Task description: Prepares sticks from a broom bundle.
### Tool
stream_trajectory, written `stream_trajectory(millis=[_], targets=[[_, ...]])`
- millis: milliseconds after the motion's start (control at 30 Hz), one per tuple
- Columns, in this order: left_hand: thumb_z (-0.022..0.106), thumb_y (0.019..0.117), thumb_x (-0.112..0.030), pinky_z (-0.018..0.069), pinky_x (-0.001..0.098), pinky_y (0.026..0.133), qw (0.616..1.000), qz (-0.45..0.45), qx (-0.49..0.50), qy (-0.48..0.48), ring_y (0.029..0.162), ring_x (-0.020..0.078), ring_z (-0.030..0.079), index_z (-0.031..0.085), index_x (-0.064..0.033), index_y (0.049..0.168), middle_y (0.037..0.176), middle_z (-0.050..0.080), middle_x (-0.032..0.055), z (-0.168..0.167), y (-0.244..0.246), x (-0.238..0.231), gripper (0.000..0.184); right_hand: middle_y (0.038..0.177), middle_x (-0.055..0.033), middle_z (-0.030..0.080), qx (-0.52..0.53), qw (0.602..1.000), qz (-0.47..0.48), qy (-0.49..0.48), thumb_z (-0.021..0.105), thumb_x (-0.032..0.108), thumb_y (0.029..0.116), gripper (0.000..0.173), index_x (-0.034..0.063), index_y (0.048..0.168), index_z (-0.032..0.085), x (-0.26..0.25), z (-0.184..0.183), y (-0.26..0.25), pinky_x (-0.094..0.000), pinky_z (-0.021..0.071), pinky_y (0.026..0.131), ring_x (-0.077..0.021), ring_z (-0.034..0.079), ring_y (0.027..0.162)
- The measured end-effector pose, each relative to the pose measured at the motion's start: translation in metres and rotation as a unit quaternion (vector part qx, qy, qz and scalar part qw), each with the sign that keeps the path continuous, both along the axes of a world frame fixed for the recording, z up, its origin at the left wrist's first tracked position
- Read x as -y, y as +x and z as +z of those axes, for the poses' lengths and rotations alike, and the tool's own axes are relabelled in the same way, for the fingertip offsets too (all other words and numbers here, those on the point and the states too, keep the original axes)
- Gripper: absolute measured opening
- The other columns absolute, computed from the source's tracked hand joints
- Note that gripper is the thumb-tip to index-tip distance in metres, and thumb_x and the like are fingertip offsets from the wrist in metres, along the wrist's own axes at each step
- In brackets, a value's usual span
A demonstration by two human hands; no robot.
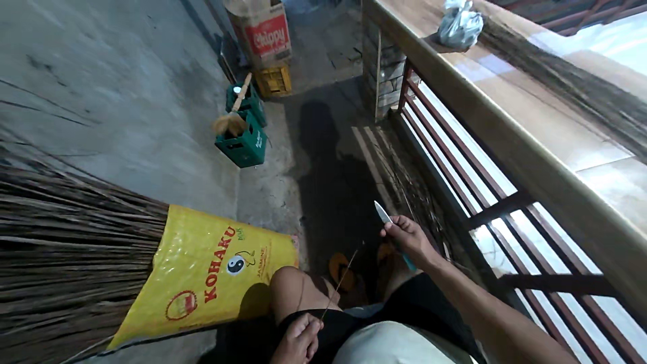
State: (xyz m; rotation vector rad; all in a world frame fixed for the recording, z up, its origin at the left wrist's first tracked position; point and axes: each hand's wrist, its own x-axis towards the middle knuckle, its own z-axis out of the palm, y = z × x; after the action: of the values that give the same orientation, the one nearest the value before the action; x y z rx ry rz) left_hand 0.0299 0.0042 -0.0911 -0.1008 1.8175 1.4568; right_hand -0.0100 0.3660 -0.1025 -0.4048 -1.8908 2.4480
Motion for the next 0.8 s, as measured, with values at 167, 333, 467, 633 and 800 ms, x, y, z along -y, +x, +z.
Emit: stream_trajectory(millis=[167, 333, 467, 633, 800], targets=[[0.048, 0.1058, -0.017, 0.0424, 0.0198, 0.049, 0.983, -0.097, -0.108, -0.111, 0.05, 0.0037, 0.048, 0.064, -0.002, 0.109, 0.062, 0.054, -0.0042, 0.026, -0.022, -0.028, 0.022, 0.13, -0.02, 0.066, -0.198, 0.889, 0.235, 0.338, 0.065, 0.025, 0.1009, 0.038, -0.0036, 0.127, 0.065, 0.042, 0.018, 0.031, -0.0425, 0.0543, 0.102, -0.0275, 0.067, 0.115], [0.05, 0.1063, -0.023, 0.0574, 0.0424, 0.074, 0.914, -0.232, -0.259, -0.209, 0.075, 0.0201, 0.067, 0.067, -0.0052, 0.12, 0.087, 0.069, 0.0083, 0.074, -0.047, -0.064, 0.028, 0.106, -0.016, 0.073, -0.216, 0.883, 0.208, 0.361, 0.065, 0.014, 0.0975, 0.021, 0.0003, 0.112, 0.073, 0.043, -0.009, 0.034, -0.0461, 0.058, 0.092, -0.0278, 0.072, 0.099], [0.06, 0.102, -0.021, 0.0587, 0.0309, 0.092, 0.819, -0.097, -0.559, -0.088, 0.107, 0.0122, 0.069, 0.071, -0.0069, 0.119, 0.12, 0.071, 0.007, 0.095, -0.042, -0.089, 0.025, 0.097, -0.0135, 0.074, -0.238, 0.915, 0.019, 0.326, 0.066, 0.014, 0.0973, 0.021, -0.0036, 0.104, 0.073, 0.018, -0.018, 0.033, -0.0287, 0.0588, 0.084, -0.014, 0.071, 0.088], [0.058, 0.105, -0.029, 0.0603, 0.025, 0.088, 0.811, 0.002, -0.563, 0.16, 0.103, 0.0067, 0.07, 0.07, -0.0228, 0.118, 0.114, 0.073, -0.0082, 0.103, -0.034, -0.115, 0.019, 0.071, 0.0059, 0.063, -0.086, 0.974, -0.192, 0.087, 0.065, 0.016, 0.0967, 0.014, 0.0032, 0.1, 0.065, -0.019, -0.034, 0.038, -0.0212, 0.05, 0.052, -0.0014, 0.056, 0.055], [0.057, 0.1008, -0.009, 0.0616, 0.0264, 0.083, 0.903, 0.058, -0.403, 0.14, 0.095, 0.0081, 0.072, 0.069, -0.0016, 0.114, 0.107, 0.074, 0.001, 0.036, -0.034, -0.144, 0.02, 0.08, -0.005, 0.066, 0.057, 0.976, -0.193, -0.078, 0.06, 0.01, 0.1012, 0.017, -0.0025, 0.112, 0.06, 0.005, -0.02, 0.047, -0.0248, 0.0517, 0.05, -0.009, 0.057, 0.055]])
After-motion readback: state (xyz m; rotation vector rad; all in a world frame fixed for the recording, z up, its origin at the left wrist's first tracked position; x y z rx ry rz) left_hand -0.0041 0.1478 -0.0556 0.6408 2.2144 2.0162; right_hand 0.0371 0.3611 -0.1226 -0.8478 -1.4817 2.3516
